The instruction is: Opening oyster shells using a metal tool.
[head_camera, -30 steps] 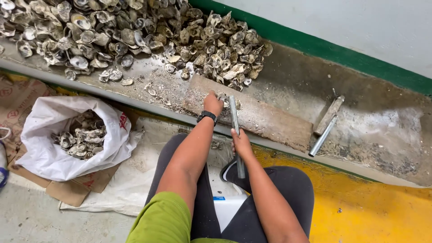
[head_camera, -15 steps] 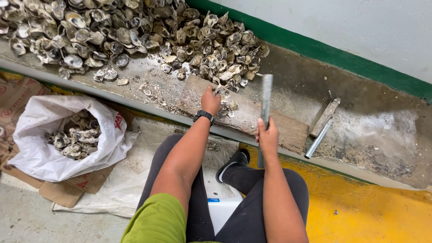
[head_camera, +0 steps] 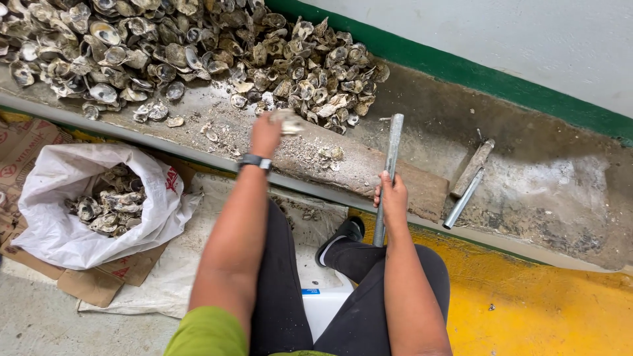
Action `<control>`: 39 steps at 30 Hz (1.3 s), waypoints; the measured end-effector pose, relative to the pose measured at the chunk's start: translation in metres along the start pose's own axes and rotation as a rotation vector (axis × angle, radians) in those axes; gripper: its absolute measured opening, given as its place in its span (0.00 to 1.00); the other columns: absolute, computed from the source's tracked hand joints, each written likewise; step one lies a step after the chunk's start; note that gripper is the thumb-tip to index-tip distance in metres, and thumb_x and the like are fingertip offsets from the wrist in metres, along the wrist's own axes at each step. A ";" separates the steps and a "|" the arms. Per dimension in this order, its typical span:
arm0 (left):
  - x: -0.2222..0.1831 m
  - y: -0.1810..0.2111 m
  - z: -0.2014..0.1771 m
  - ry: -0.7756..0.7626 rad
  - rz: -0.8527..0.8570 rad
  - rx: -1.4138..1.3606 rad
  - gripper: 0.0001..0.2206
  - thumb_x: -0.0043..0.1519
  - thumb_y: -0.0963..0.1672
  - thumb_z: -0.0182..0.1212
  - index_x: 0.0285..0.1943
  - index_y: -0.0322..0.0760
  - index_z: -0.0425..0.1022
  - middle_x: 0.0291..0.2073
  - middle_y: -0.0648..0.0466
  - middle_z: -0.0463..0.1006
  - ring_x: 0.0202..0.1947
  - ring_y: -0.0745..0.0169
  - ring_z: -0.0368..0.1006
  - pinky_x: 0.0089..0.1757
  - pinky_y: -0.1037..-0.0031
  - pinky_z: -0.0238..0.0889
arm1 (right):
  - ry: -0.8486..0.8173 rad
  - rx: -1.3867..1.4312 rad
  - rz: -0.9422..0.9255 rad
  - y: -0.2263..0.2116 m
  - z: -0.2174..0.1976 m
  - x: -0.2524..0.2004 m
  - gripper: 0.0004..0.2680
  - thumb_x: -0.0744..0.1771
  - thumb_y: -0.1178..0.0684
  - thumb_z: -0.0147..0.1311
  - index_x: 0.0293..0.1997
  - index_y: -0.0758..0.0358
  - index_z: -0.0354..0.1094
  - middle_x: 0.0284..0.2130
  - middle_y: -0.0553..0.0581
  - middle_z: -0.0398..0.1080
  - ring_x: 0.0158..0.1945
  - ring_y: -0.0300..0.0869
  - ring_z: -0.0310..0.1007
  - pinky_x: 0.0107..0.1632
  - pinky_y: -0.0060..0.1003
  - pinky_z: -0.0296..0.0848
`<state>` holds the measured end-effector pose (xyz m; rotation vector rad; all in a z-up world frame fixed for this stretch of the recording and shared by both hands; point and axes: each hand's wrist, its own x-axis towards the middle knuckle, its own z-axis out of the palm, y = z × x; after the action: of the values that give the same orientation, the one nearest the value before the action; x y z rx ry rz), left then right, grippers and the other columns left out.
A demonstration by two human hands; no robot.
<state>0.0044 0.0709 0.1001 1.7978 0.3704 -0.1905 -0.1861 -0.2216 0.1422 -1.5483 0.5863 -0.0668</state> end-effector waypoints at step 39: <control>-0.113 -0.055 0.145 -0.641 0.409 1.277 0.28 0.67 0.47 0.58 0.76 0.41 0.55 0.76 0.38 0.42 0.75 0.30 0.41 0.63 0.42 0.53 | 0.039 0.536 0.238 0.008 -0.053 0.043 0.11 0.71 0.44 0.51 0.46 0.61 0.64 0.19 0.49 0.60 0.20 0.34 0.59 0.22 0.30 0.61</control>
<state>-0.1110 -0.0735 0.0488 2.8197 -0.7614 -0.8137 -0.1726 -0.2868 0.1254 -0.9544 0.7130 -0.0666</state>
